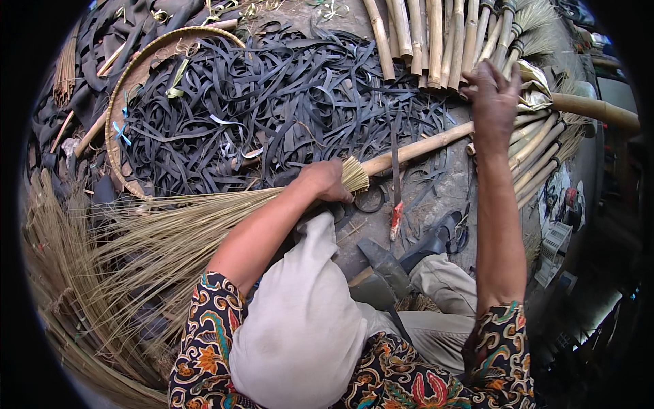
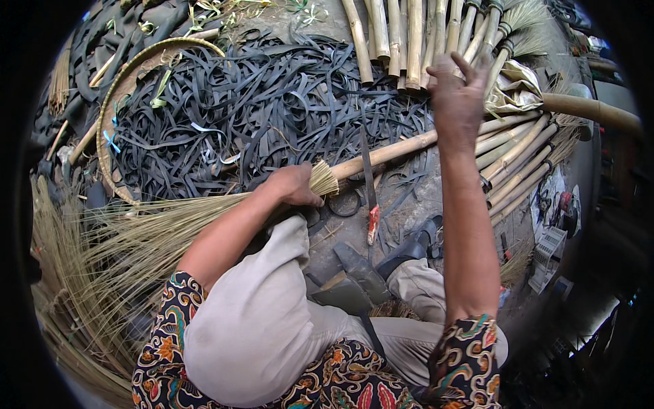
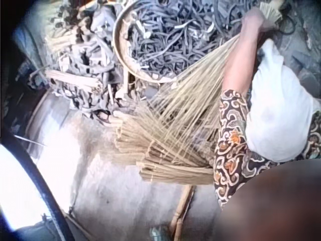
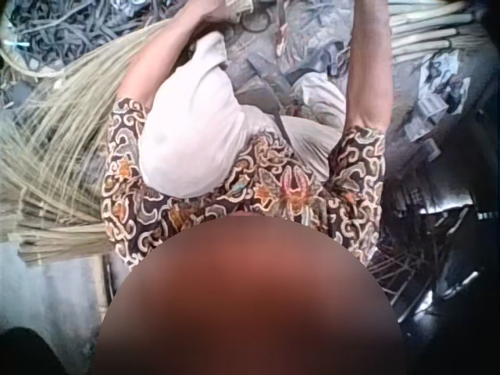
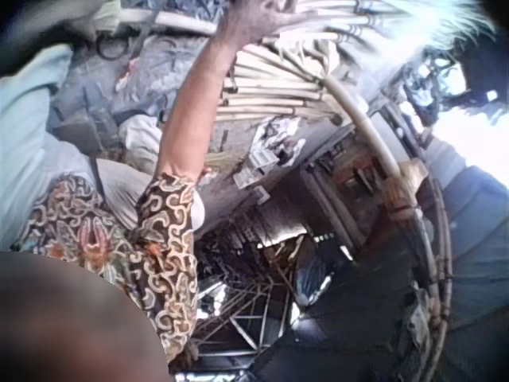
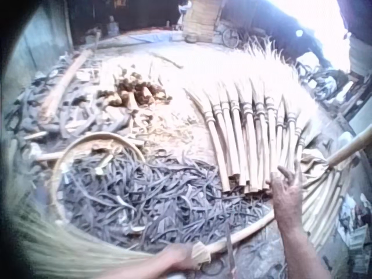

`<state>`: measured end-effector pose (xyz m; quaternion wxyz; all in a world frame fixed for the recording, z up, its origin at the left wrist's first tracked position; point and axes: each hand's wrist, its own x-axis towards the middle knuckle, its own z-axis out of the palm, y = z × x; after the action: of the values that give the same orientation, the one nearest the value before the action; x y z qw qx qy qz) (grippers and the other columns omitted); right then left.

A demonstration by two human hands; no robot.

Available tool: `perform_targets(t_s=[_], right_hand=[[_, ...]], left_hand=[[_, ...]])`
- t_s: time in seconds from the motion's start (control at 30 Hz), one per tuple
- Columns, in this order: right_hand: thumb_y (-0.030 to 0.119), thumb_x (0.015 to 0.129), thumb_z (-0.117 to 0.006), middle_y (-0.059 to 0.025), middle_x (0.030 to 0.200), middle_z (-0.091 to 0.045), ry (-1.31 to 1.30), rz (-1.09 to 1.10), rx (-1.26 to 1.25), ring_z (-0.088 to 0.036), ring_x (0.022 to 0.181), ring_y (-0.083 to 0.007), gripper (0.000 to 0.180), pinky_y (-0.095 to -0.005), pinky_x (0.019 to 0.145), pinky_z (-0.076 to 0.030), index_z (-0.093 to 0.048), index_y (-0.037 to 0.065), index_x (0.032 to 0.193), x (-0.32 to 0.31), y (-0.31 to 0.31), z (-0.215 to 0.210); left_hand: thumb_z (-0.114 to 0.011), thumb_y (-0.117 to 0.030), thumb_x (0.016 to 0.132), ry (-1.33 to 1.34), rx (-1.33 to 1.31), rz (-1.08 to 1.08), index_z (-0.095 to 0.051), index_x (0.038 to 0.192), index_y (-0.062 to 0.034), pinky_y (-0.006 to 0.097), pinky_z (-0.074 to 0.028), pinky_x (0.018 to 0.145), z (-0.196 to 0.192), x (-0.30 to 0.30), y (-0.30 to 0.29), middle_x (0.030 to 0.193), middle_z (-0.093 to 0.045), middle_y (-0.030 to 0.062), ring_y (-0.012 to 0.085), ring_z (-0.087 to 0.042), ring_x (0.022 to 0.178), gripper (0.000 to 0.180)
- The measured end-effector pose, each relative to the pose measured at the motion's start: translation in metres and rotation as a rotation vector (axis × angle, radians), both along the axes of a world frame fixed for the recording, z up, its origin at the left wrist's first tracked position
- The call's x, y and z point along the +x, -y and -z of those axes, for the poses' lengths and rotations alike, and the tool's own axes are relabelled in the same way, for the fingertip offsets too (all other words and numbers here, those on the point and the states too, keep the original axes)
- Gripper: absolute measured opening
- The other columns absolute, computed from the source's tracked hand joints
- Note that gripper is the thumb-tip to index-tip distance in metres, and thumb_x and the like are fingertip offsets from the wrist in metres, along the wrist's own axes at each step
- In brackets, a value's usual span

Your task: The person assembles a broom by bundling dried plant fibers, inserting a bamboo handle, and securing the bundle with black rubber strips. The person uses pliers to tighten the strips and places the finished broom with others.

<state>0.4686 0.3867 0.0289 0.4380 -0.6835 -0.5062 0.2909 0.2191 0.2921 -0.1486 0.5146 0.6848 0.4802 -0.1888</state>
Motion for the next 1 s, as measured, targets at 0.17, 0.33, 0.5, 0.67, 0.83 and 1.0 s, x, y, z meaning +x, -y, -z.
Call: perform_targets(t_s=[0.17, 0.33, 0.5, 0.67, 0.83, 1.0], right_hand=[[0.047, 0.072, -0.093, -0.0147, 0.163, -0.041, 0.999, -1.077, -0.144, -0.038, 0.154, -0.0336, 0.122, -0.0474, 0.124, -0.038, -0.027, 0.008, 0.166, -0.045, 0.083, 0.066], [0.035, 0.071, -0.093, -0.0207, 0.155, -0.05, 0.864, -1.269, -0.152, -0.048, 0.147, -0.0365, 0.108, -0.0481, 0.121, -0.041, -0.037, 0.003, 0.158, -0.068, 0.111, 0.141], [0.02, 0.071, -0.09, -0.0156, 0.112, -0.067, 0.735, -1.348, -0.289, -0.071, 0.105, -0.0357, 0.064, -0.0457, 0.093, -0.058, -0.055, 0.002, 0.121, -0.064, 0.103, 0.169], [0.021, 0.07, -0.091, -0.0199, 0.113, -0.067, 0.69, -1.368, -0.33, -0.071, 0.105, -0.0393, 0.068, -0.046, 0.088, -0.06, -0.053, -0.001, 0.121, -0.066, 0.094, 0.171], [0.022, 0.07, -0.089, -0.0264, 0.123, -0.067, 0.632, -1.39, -0.542, -0.07, 0.112, -0.042, 0.084, -0.0475, 0.093, -0.059, -0.046, -0.005, 0.137, -0.069, 0.095, 0.168], [0.027, 0.076, -0.084, -0.0274, 0.134, -0.065, 0.638, -1.43, -0.473, -0.069, 0.116, -0.0429, 0.086, -0.0476, 0.098, -0.057, -0.047, -0.006, 0.147, -0.069, 0.072, 0.168]], left_hand=[[-0.087, -0.044, 0.069, 0.041, -0.076, 0.036, -0.078, 0.112, 0.0019, 0.044, -0.058, 0.095, -0.014, 0.002, -0.006, 0.115, -0.076, 0.0255, 0.0358, -0.075, 0.109, 0.064], [-0.086, -0.049, 0.063, 0.141, -0.113, 0.07, -0.078, 0.101, 0.0049, 0.043, -0.059, 0.086, 0.003, -0.009, -0.006, 0.103, -0.077, 0.0266, 0.0364, -0.075, 0.094, 0.066], [-0.087, -0.046, 0.066, 0.053, -0.164, 0.052, -0.08, 0.107, 0.0, 0.041, -0.059, 0.091, -0.009, -0.008, -0.005, 0.11, -0.079, 0.019, 0.0354, -0.075, 0.102, 0.062], [-0.085, -0.029, 0.074, -0.076, 0.084, -0.061, -0.071, 0.112, 0.002, 0.046, -0.062, 0.09, -0.028, -0.001, 0.014, 0.11, -0.078, 0.0219, 0.0376, -0.076, 0.106, 0.051], [-0.08, -0.025, 0.076, -0.037, 0.222, -0.129, -0.07, 0.109, 0.0016, 0.049, -0.062, 0.086, -0.015, 0.001, 0.032, 0.101, -0.078, 0.0238, 0.0401, -0.076, 0.1, 0.043], [-0.075, -0.021, 0.08, -0.019, 0.193, -0.14, -0.071, 0.107, 0.0005, 0.049, -0.062, 0.085, -0.003, 0.005, 0.027, 0.097, -0.078, 0.0235, 0.0412, -0.077, 0.096, 0.035]])
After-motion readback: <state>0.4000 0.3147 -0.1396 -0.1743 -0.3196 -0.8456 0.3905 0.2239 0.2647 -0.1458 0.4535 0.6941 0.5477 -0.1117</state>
